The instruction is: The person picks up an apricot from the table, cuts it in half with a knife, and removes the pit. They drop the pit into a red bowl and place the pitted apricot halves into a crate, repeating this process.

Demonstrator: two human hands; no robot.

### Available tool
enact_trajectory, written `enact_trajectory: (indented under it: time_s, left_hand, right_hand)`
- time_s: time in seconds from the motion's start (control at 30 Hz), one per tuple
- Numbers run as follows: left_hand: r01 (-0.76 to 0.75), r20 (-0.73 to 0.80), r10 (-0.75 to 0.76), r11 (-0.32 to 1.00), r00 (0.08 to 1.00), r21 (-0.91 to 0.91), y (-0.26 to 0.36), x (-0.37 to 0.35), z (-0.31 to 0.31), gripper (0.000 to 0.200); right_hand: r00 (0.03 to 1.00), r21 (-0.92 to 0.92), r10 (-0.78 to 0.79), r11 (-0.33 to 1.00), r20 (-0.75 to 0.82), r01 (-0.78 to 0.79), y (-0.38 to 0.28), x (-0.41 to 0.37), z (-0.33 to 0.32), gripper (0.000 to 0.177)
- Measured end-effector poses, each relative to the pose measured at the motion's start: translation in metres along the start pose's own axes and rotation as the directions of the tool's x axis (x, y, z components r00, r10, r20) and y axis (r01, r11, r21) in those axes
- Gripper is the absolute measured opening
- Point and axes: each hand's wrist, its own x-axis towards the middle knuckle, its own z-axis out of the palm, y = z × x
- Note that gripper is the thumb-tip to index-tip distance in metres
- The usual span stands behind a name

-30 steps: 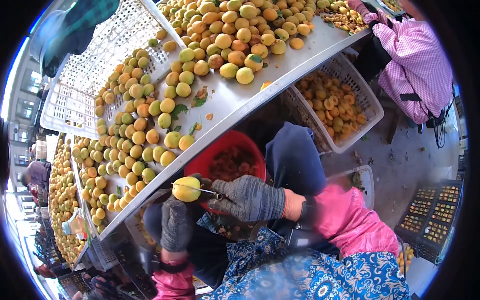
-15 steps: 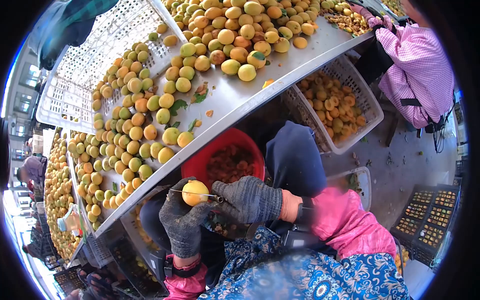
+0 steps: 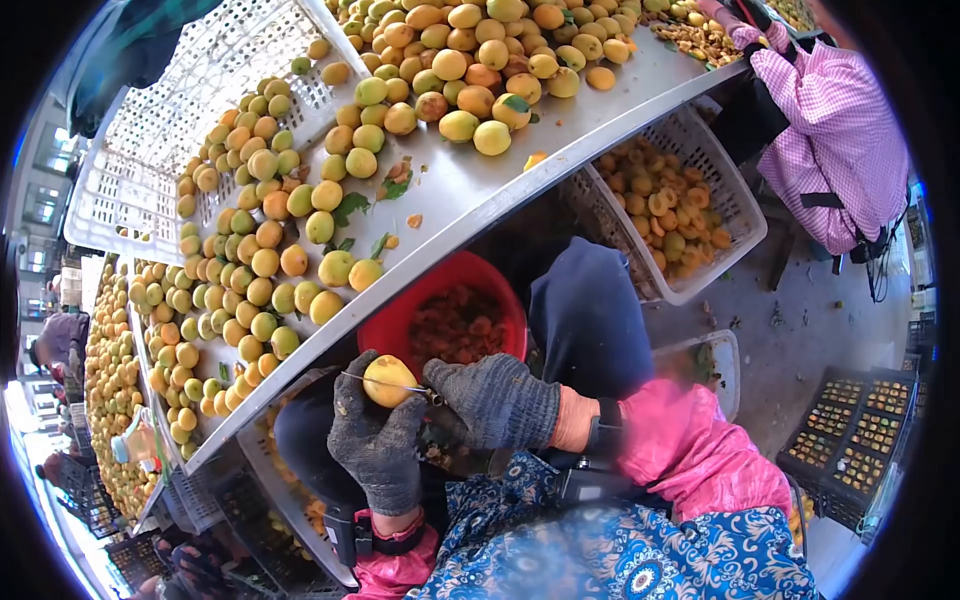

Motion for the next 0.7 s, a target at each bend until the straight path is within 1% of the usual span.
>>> enact_trajectory:
  time_s: [0.03, 0.1, 0.13, 0.2, 0.23, 0.3, 0.33, 0.4, 0.43, 0.5, 0.53, 0.57, 0.6, 0.63, 0.67, 0.7]
  left_hand:
    - [0.002, 0.002, -0.002, 1.0, 1.0, 0.003, -0.002, 0.002, 0.0, 0.055]
    - [-0.152, -0.006, 0.158, 0.96, 0.987, 0.237, -0.004, 0.005, 0.001, 0.055]
    - [-0.149, -0.007, 0.155, 0.96, 0.988, 0.236, -0.006, 0.006, 0.002, 0.055]
    - [-0.153, 0.0, 0.161, 0.935, 0.987, 0.319, -0.009, 0.009, 0.003, 0.055]
    - [-0.154, -0.001, 0.163, 0.936, 0.987, 0.317, -0.014, 0.009, 0.002, 0.055]
    - [-0.09, 0.016, 0.089, 0.97, 0.996, 0.225, -0.024, 0.008, 0.001, 0.054]
    - [-0.089, 0.011, 0.089, 0.97, 0.996, 0.227, -0.023, 0.008, -0.002, 0.054]
    - [-0.045, 0.116, 0.026, 0.985, 0.993, 0.167, -0.021, 0.01, -0.009, 0.05]
    - [-0.044, 0.107, 0.027, 0.985, 0.994, 0.168, -0.023, 0.009, -0.013, 0.05]
    - [0.145, 0.098, -0.149, 0.988, 0.984, 0.045, -0.031, 0.006, -0.02, 0.046]
    - [0.143, 0.092, -0.146, 0.989, 0.985, 0.041, -0.03, 0.005, -0.022, 0.046]
    - [0.247, 0.19, -0.216, 0.956, 0.958, -0.158, -0.027, 0.002, -0.025, 0.045]
    - [0.355, 0.295, -0.26, 0.871, 0.919, -0.339, -0.025, -0.002, -0.028, 0.044]
    - [0.38, 0.409, -0.215, 0.843, 0.887, -0.381, -0.024, -0.003, -0.032, 0.043]
    - [0.376, 0.403, -0.214, 0.844, 0.89, -0.383, -0.023, -0.006, -0.034, 0.043]
    - [0.435, 0.428, -0.26, 0.814, 0.865, -0.385, -0.021, -0.01, -0.036, 0.043]
  right_hand:
    - [1.0, 0.004, 0.002, 1.0, 0.0, -0.002, 0.0, 0.001, 0.002, 0.031]
    - [0.999, -0.063, 0.04, 0.997, 0.001, -0.04, 0.001, 0.002, 0.005, 0.03]
    - [0.999, -0.063, 0.042, 0.997, 0.004, -0.042, 0.002, 0.003, 0.008, 0.03]
    - [0.997, -0.109, 0.062, 0.992, -0.038, -0.066, 0.003, 0.007, 0.011, 0.031]
    - [0.997, -0.111, 0.061, 0.992, -0.039, -0.065, 0.003, 0.007, 0.009, 0.031]
    - [0.998, -0.187, -0.06, 0.98, 0.015, 0.062, 0.002, 0.008, 0.005, 0.033]
    - [0.998, -0.186, -0.064, 0.98, 0.018, 0.067, -0.001, 0.006, 0.004, 0.033]
    - [0.997, -0.059, 0.076, 0.995, 0.033, -0.074, -0.005, 0.005, 0.001, 0.03]
    - [0.997, -0.06, 0.069, 0.996, 0.038, -0.066, -0.01, 0.003, -0.004, 0.03]
    - [0.995, 0.091, 0.1, 0.991, 0.008, -0.1, -0.02, -0.001, -0.02, 0.031]
    - [0.996, 0.086, 0.094, 0.992, 0.011, -0.095, -0.017, 0.0, -0.021, 0.031]
    - [0.997, 0.242, 0.041, 0.97, -0.068, -0.023, -0.012, 0.002, -0.021, 0.035]
    - [0.988, 0.386, 0.0, 0.921, -0.152, 0.06, -0.008, 0.004, -0.02, 0.04]
    - [0.987, 0.372, -0.033, 0.924, -0.158, 0.09, -0.007, 0.008, -0.019, 0.043]
    - [0.987, 0.372, -0.04, 0.923, -0.155, 0.096, -0.009, 0.011, -0.019, 0.043]
    - [0.992, 0.281, -0.098, 0.952, -0.082, 0.118, -0.01, 0.012, -0.02, 0.043]
